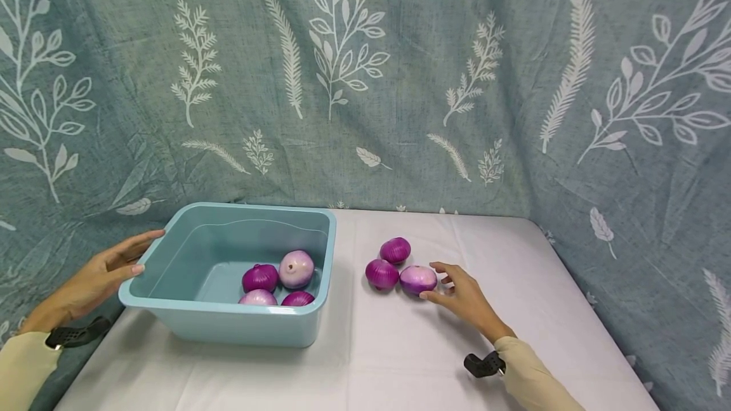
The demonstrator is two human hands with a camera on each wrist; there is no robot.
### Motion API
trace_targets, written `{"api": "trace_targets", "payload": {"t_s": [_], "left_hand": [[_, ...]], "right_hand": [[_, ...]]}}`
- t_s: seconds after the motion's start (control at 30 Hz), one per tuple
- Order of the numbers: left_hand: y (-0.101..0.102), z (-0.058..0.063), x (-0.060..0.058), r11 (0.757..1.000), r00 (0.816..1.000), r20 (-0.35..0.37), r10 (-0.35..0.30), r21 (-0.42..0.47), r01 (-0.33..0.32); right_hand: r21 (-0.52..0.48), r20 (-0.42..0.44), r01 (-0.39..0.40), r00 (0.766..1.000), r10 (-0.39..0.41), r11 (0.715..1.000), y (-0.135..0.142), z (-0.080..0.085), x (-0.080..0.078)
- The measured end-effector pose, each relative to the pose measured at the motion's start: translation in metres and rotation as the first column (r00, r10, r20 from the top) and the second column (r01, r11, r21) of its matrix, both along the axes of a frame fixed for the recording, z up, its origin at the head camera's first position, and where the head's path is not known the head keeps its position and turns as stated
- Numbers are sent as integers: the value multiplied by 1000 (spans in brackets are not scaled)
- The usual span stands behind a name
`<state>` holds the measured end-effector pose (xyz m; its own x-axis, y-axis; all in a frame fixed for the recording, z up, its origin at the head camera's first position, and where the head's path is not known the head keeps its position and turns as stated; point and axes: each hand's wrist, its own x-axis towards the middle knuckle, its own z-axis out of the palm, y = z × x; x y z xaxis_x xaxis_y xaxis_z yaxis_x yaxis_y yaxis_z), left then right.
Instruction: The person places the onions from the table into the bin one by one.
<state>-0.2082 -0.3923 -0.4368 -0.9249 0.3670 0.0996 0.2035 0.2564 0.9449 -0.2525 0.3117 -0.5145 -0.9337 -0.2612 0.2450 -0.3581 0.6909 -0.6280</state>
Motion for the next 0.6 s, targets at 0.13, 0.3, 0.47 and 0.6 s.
{"api": "trace_targets", "payload": {"t_s": [0.13,0.3,0.47,0.6], "left_hand": [[0,0,-1,1000,1000,-1,4,-3,-4],[0,0,0,1000,1000,7,9,-17,-9],[0,2,1,1000,1000,17,15,-24,-14],[0,1,2,1000,1000,17,16,-20,-16]], "right_hand": [[-8,1,-6,1000,6,1000,-2,-2,-1],[-22,12,-7,1000,7,1000,-5,-5,-3],[-21,17,10,1000,-9,1000,-7,-8,-5],[-28,22,21,1000,-20,999,-7,-10,-6]]}}
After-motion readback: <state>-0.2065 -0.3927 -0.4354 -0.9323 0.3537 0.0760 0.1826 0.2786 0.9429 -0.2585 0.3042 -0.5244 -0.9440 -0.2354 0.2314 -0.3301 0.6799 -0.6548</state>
